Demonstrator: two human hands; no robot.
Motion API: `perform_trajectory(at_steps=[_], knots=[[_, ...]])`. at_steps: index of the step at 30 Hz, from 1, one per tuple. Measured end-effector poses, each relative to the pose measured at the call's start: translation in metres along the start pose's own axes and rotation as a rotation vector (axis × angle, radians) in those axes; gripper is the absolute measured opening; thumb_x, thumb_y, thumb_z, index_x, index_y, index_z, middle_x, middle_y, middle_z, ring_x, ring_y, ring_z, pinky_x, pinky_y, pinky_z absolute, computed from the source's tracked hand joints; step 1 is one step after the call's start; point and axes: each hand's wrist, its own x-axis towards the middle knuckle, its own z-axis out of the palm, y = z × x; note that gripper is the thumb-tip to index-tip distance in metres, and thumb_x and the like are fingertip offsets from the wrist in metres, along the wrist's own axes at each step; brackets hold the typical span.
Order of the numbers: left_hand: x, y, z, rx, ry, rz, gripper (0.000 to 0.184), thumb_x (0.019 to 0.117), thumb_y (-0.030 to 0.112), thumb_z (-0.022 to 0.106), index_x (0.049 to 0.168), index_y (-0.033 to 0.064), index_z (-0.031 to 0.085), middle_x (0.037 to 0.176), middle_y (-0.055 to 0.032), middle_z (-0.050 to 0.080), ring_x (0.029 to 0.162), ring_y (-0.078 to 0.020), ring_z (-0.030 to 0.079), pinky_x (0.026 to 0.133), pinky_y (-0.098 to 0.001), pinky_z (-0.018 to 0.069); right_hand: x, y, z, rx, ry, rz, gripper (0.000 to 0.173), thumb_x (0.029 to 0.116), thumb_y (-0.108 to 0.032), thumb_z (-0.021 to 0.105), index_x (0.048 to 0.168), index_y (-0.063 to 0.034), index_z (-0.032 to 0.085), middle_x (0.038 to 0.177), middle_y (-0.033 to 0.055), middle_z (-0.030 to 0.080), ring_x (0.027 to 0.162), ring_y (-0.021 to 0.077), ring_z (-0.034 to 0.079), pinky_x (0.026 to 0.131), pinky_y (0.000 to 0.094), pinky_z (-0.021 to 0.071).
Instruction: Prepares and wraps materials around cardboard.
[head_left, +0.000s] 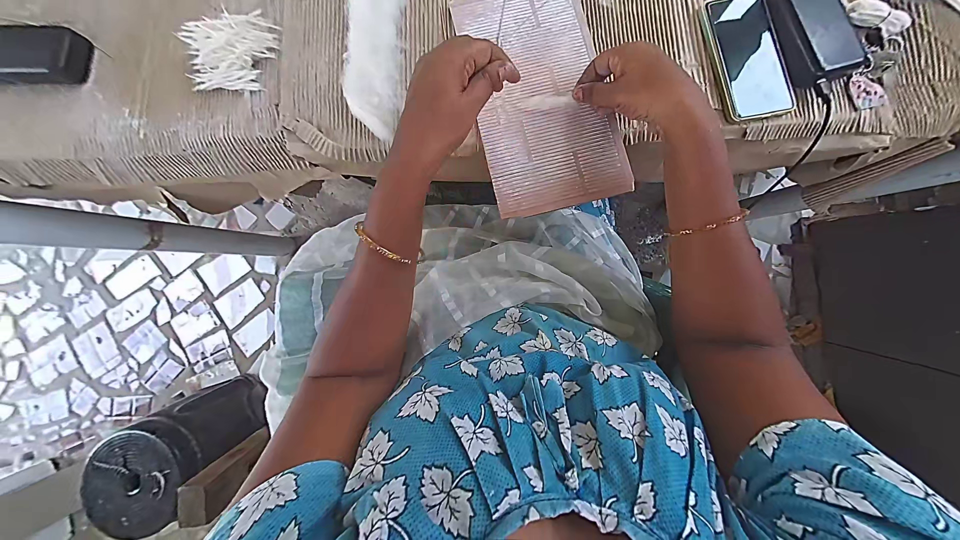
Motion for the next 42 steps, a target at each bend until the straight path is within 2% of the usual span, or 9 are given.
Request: perform_trajectory(at_steps=[3,7,10,15,21,31,39,40,42], knots=[[-0.016,-0.014,-0.009,-0.051,0.018,0.071,0.033,0.1110,0.019,0.042,0.133,0.0085,0.064,0.098,0.0000,0.069,0.087,-0.0026,0.065,0.083,-0.0208,0.0535,0.003,0.001,0.004,-0.015,0.028,-0.004,0.022,0.0988,-0.017,0.067,0.117,-0.0049,0.068,0.105,0.0107,0.067,0.079,0.0162,0.060,0.076,0.0390,0.0501],[-0.043,-0.032,-0.013,-0.002,-0.049,0.030,0.047,0.1112,0.014,0.038,0.158,0.0112,0.039,0.100,-0.0045,0.071,0.081,-0.0075,0.066,0.080,-0.0258,0.0551,0.004,0.005,0.001,0.024,0.080,-0.009,0.023,0.1037,-0.017,0.058,0.123,-0.0060,0.066,0.107,0.0096,0.067,0.081,0.0131,0.062,0.077,0.0342,0.0521],[-0.060,-0.047,-0.015,0.043,-0.061,-0.010,0.040,0.1112,0.014,0.038,0.150,0.0073,0.047,0.098,-0.0058,0.070,0.078,-0.0092,0.065,0.078,-0.0285,0.0545,0.003,0.008,-0.008,0.077,0.154,0.010,0.027,0.1052,-0.015,0.054,0.128,-0.0054,0.064,0.115,0.0114,0.066,0.088,0.0132,0.064,0.083,0.0336,0.0536],[-0.069,-0.055,-0.024,0.109,-0.046,-0.086,0.033,0.1116,0.016,0.039,0.137,0.0055,0.056,0.100,-0.0094,0.071,0.081,-0.0184,0.067,0.078,-0.0400,0.0555,0.002,0.015,-0.013,0.234,0.181,-0.104,0.024,0.1043,-0.015,0.056,0.124,-0.0068,0.065,0.109,0.0037,0.064,0.084,0.0030,0.063,0.077,0.0211,0.0543],[-0.065,-0.052,-0.019,0.086,-0.019,-0.116,0.031,0.1119,0.016,0.039,0.136,0.0067,0.056,0.100,-0.0074,0.070,0.078,-0.0146,0.066,0.074,-0.0348,0.0547,0.000,0.007,-0.008,0.088,0.152,-0.218,0.024,0.1028,-0.023,0.061,0.121,-0.0107,0.072,0.104,-0.0003,0.070,0.078,-0.0015,0.057,0.076,0.0203,0.0478],[-0.061,-0.045,-0.013,0.089,-0.032,-0.197,0.030,0.1125,0.018,0.039,0.135,0.0097,0.058,0.100,-0.0063,0.070,0.077,-0.0160,0.065,0.072,-0.0377,0.0535,0.005,0.002,0.005,-0.067,0.184,-0.187,0.017,0.1000,-0.018,0.066,0.111,-0.0101,0.075,0.105,0.0043,0.071,0.083,0.0055,0.061,0.081,0.0264,0.0495],[-0.063,-0.044,-0.008,-0.023,0.022,-0.192,0.030,0.1117,0.017,0.040,0.136,0.0083,0.055,0.095,-0.0027,0.069,0.073,-0.0073,0.062,0.068,-0.0269,0.0521,0.003,-0.001,0.001,-0.085,0.200,-0.181,0.017,0.1008,-0.021,0.064,0.110,-0.0089,0.074,0.102,0.0049,0.069,0.080,0.0063,0.058,0.078,0.0276,0.0477],[-0.062,-0.043,-0.007,-0.004,0.005,-0.187,0.032,0.1118,0.018,0.039,0.139,0.0083,0.052,0.096,-0.0039,0.069,0.076,-0.0101,0.065,0.072,-0.0307,0.0541,0.003,0.000,0.001,-0.074,0.205,-0.187,0.018,0.1012,-0.021,0.064,0.110,-0.0084,0.073,0.102,0.0047,0.069,0.080,0.0058,0.057,0.078,0.0271,0.0474],[-0.059,-0.033,-0.008,0.100,-0.085,-0.186,0.038,0.1121,0.019,0.039,0.149,0.0097,0.046,0.103,-0.0114,0.071,0.089,-0.0252,0.071,0.085,-0.0492,0.0560,0.004,0.001,0.002,-0.049,0.223,-0.218,0.018,0.1016,-0.021,0.063,0.109,-0.0076,0.073,0.103,0.0059,0.067,0.083,0.0062,0.057,0.080,0.0262,0.0472]])
